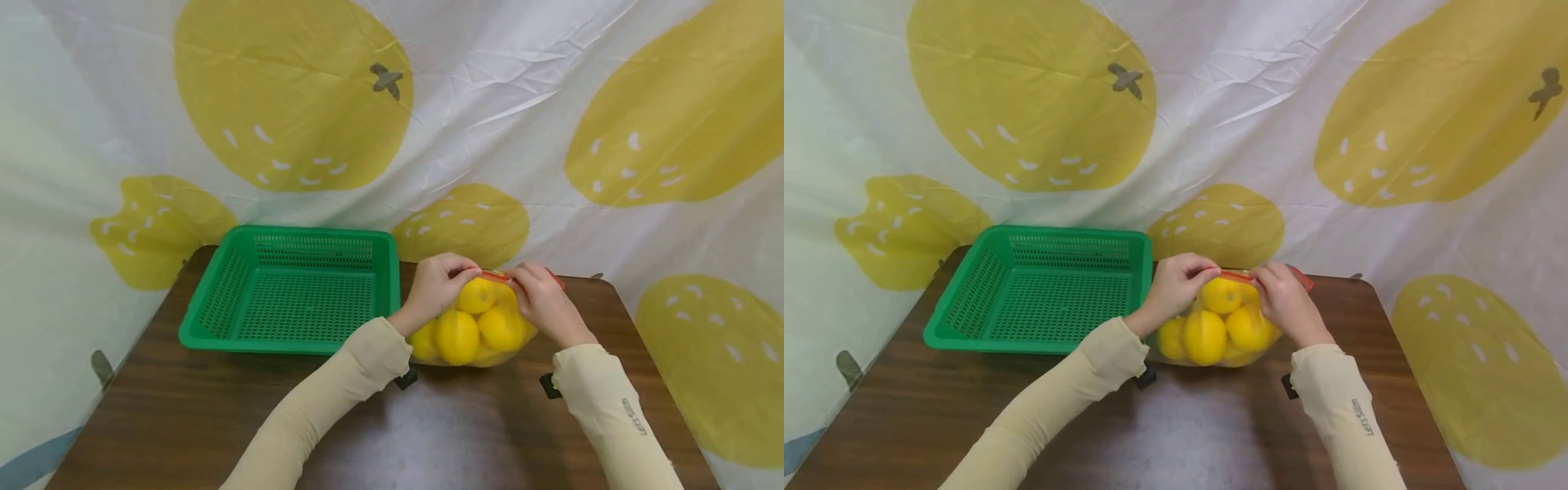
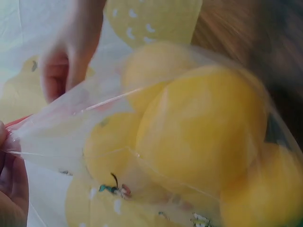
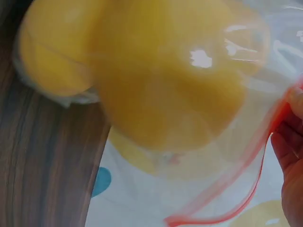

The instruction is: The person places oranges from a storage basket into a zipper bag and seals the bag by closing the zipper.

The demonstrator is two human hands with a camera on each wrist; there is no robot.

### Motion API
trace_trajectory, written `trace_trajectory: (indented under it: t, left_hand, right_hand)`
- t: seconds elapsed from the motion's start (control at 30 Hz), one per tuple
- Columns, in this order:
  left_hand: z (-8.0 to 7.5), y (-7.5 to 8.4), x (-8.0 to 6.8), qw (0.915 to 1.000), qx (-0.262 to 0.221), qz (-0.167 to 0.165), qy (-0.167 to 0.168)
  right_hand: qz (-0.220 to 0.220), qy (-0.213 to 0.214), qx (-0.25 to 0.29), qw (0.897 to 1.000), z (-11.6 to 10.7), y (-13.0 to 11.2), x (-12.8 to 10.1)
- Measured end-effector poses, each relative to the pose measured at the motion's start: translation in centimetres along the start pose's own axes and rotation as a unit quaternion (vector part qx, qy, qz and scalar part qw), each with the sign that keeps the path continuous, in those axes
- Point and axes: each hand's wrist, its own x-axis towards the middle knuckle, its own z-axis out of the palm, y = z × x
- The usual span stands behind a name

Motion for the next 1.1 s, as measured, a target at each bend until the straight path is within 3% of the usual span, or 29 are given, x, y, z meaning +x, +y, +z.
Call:
trace_trajectory:
  t: [0.37,0.43,0.6,0.7,0.93,1.1]
  left_hand:
    - [-1.7,-0.2,-1.1,0.9967,-0.064,-0.007,0.05]
    - [-2.6,0.5,-1.3,0.9956,-0.076,-0.021,0.052]
    - [-3.6,-0.6,-1.3,0.9945,-0.068,-0.056,0.057]
    - [-3.4,-2.0,-1.2,0.9931,-0.063,-0.072,0.068]
    - [-3.0,-2.1,0.0,0.9919,-0.062,-0.099,0.05]
    - [-2.2,-1.9,1.3,0.9908,-0.052,-0.119,0.04]
  right_hand:
    - [0.011,-0.006,-0.04,0.999,-0.2,4.1,-3.9]
    - [0.023,-0.005,-0.049,0.999,-0.7,4.8,-4.9]
    - [0.038,-0.001,-0.065,0.997,-2.1,6.0,-6.6]
    - [0.042,-0.007,-0.074,0.996,-2.8,6.0,-6.5]
    - [0.068,-0.071,-0.082,0.992,-5.1,4.4,-6.7]
    - [0.055,-0.119,-0.064,0.989,-6.7,2.5,-6.8]
